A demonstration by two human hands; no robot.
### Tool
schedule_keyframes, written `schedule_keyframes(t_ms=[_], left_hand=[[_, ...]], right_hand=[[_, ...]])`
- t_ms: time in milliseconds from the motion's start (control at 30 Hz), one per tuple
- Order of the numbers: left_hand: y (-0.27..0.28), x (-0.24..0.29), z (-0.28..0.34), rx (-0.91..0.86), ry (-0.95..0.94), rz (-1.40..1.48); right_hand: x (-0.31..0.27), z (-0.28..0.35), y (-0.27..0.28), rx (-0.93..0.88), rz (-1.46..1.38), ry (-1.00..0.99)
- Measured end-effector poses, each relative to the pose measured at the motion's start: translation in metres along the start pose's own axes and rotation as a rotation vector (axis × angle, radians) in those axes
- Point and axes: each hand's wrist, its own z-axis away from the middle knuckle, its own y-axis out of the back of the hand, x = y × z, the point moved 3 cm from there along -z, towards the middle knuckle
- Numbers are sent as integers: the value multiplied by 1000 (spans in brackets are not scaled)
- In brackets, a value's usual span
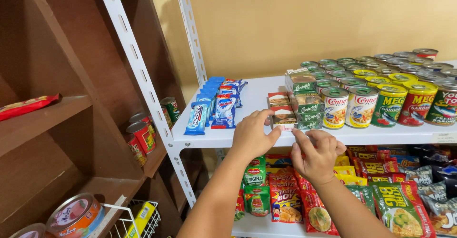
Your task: Organizing and stocking various grocery items like canned goods, noodles, and cigarette packs on retail shelves.
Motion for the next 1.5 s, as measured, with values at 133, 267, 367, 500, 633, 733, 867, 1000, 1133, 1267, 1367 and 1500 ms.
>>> schedule_keyframes(t_ms=[133, 267, 367, 500, 633, 733, 867, 1000, 1133, 1267, 1367, 1500], left_hand=[[-1, 0, 0, -1, 2, -3], [-1, 1, 0, -1, -9, -26], [-1, 1, 0, 5, -20, -36], [-1, 2, 0, 3, -23, -49], [-1, 2, 0, 8, -28, -53], [-2, 3, 1, 17, -31, -69], [-3, 4, 1, 28, -25, -89], [-2, 5, 1, 39, -32, -92], [-2, 5, 2, 30, -25, -98], [-3, 4, 1, 44, -18, -72], [-1, 5, 2, 40, 0, -60], [-2, 6, 3, 39, 14, -63]], right_hand=[[0, 1, -1, -6, 10, -7], [0, 1, -2, 7, 11, -4], [0, 1, -2, 6, 9, -6], [-1, 0, -1, -4, 16, -16], [-2, 0, -1, 11, 12, -9], [-3, -1, -1, 4, 13, -20], [-2, -1, -1, 5, 22, -21], [-2, -1, -2, 8, 23, -30], [-3, 0, -1, 7, 24, -23], [-3, -1, -1, 5, 32, -26], [-3, -1, 0, 0, 35, -26], [-3, -2, 1, -6, 19, -35]])
